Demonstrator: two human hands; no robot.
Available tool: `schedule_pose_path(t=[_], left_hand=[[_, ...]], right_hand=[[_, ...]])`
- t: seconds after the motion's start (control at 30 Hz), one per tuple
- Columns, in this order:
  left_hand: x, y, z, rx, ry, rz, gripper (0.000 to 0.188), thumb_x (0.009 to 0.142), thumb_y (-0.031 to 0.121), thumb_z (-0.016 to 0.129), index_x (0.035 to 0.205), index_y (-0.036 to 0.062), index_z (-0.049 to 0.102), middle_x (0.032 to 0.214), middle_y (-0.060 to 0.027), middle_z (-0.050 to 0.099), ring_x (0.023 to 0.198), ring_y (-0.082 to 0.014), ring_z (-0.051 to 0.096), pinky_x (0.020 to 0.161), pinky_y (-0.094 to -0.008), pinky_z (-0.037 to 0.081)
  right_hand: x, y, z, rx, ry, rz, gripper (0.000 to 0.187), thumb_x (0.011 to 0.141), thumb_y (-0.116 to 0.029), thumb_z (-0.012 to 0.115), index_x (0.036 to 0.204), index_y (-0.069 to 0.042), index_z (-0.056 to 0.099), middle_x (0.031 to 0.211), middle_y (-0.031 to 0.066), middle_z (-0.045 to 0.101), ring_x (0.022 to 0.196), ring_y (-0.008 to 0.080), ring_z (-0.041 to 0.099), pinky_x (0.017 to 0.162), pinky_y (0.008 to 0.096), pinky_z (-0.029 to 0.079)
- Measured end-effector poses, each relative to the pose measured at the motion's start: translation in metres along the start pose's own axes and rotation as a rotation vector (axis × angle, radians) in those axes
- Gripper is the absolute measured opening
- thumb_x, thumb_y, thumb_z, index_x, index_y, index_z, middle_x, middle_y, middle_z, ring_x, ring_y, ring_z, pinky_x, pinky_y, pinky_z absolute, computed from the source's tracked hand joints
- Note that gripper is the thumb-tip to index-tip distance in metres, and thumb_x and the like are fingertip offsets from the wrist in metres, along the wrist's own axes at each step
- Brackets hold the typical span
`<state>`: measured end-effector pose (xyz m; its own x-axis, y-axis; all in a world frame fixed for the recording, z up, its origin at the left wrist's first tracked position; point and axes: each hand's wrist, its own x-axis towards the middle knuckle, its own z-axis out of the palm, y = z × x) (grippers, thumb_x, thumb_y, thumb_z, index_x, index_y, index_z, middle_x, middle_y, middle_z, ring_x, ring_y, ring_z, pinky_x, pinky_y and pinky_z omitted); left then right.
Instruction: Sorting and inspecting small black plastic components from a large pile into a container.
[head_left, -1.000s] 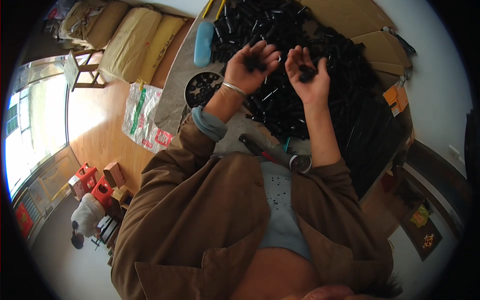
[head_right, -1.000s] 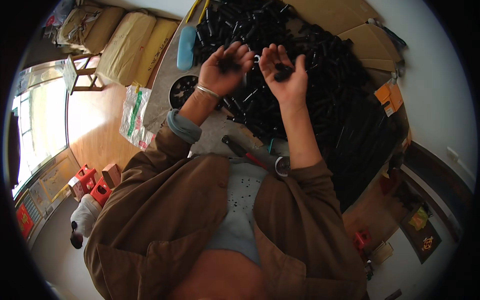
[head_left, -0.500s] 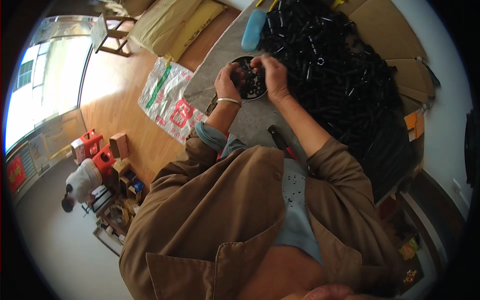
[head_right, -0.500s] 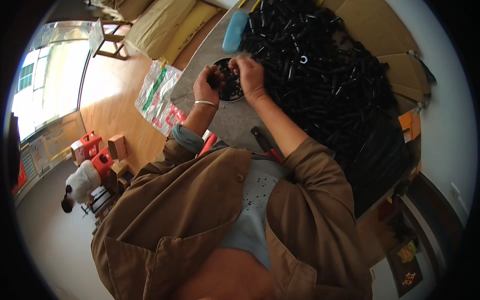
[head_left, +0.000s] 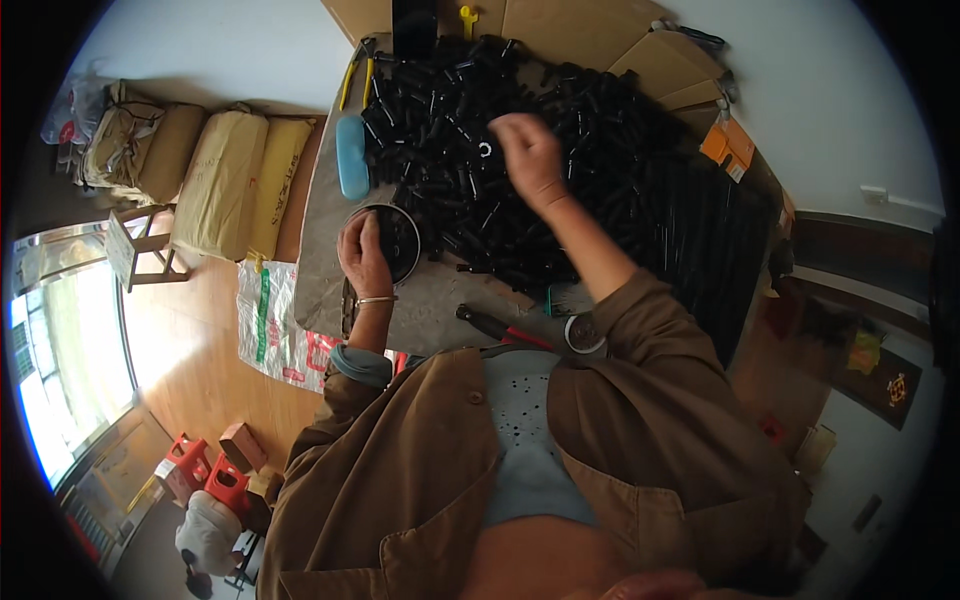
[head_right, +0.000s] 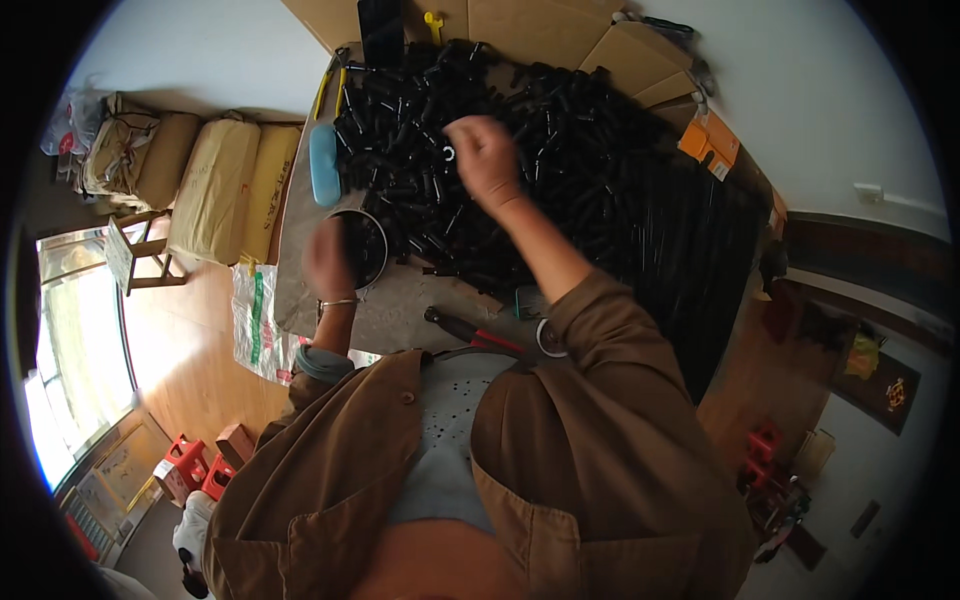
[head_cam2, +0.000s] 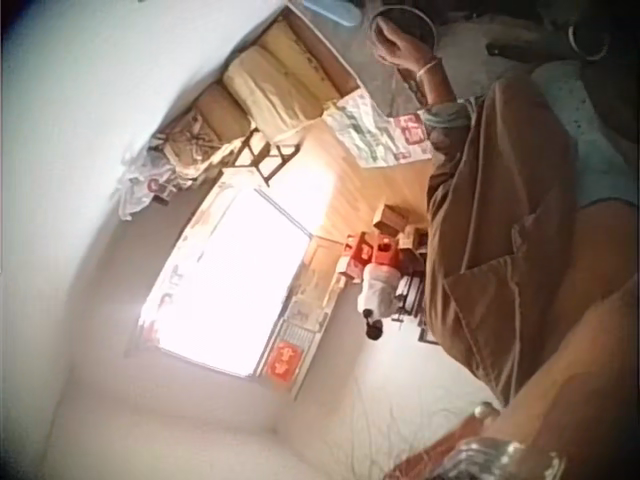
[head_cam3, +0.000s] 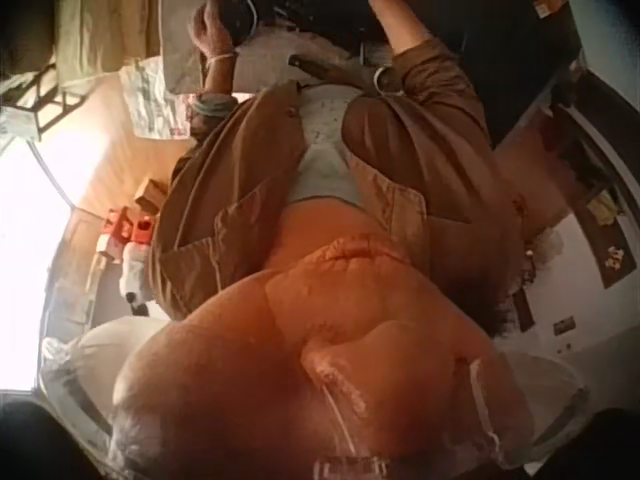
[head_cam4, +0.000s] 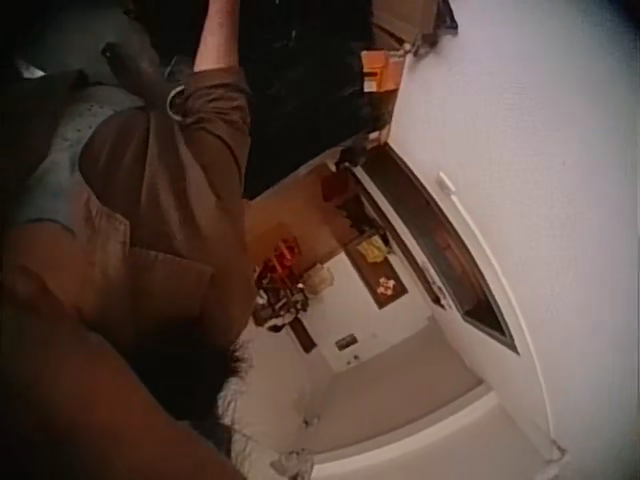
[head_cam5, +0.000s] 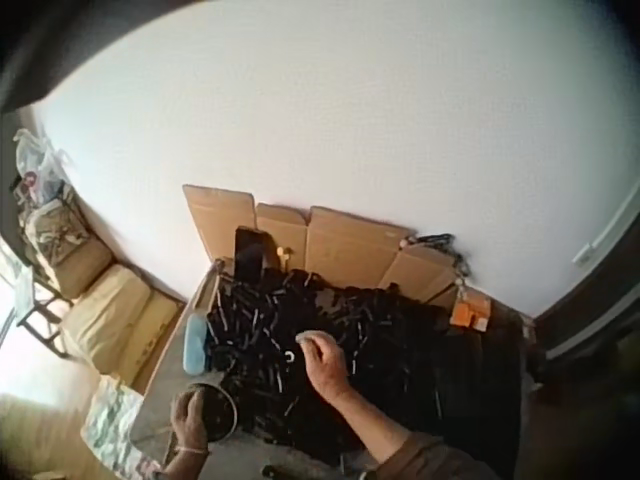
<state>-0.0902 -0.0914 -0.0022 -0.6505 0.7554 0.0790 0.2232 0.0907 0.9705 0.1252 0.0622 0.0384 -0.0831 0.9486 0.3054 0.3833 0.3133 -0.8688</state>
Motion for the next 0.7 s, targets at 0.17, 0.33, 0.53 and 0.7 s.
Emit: schedule_pose_path(t=[0.17,0.33,0.53,0.7], left_hand=[[0.013,0.052,0.06,-0.02,-0.199,0.227,0.011,0.085,0.009,0.063,0.093,0.0012,0.067,0.101,-0.0101,0.064,0.099,-0.0223,0.057,0.089,-0.0318,0.043],[0.03,0.092,0.142,-0.084,-0.458,0.259,0.009,0.085,0.009,0.062,0.088,0.0022,0.066,0.086,-0.0105,0.063,0.084,-0.0242,0.06,0.076,-0.0309,0.048],[0.063,0.083,0.218,0.083,-0.531,0.473,0.012,0.083,0.012,0.063,0.088,0.0016,0.067,0.084,-0.0104,0.064,0.081,-0.0257,0.061,0.072,-0.0343,0.048],[0.144,0.054,0.256,0.454,-0.315,0.558,0.022,0.081,0.028,0.065,0.096,0.0127,0.069,0.1,-0.0102,0.064,0.099,-0.0306,0.058,0.084,-0.0406,0.047]], right_hand=[[0.058,0.097,-0.092,-0.461,0.152,0.057,0.016,0.088,-0.017,0.059,0.095,-0.008,0.07,0.096,0.0115,0.068,0.088,0.0267,0.066,0.078,0.0325,0.05],[0.083,0.117,-0.097,-0.615,0.021,0.109,0.021,0.087,-0.023,0.054,0.097,-0.013,0.07,0.098,0.0099,0.067,0.089,0.0316,0.064,0.075,0.0406,0.051],[0.118,0.137,-0.073,-1.049,-0.393,0.042,0.018,0.081,-0.012,0.052,0.086,-0.009,0.069,0.091,0.012,0.068,0.082,0.0338,0.066,0.069,0.0443,0.053],[0.128,0.127,-0.059,-1.166,-0.695,0.132,0.015,0.077,-0.009,0.055,0.084,-0.002,0.067,0.09,0.0207,0.067,0.087,0.0359,0.066,0.072,0.0444,0.053]])
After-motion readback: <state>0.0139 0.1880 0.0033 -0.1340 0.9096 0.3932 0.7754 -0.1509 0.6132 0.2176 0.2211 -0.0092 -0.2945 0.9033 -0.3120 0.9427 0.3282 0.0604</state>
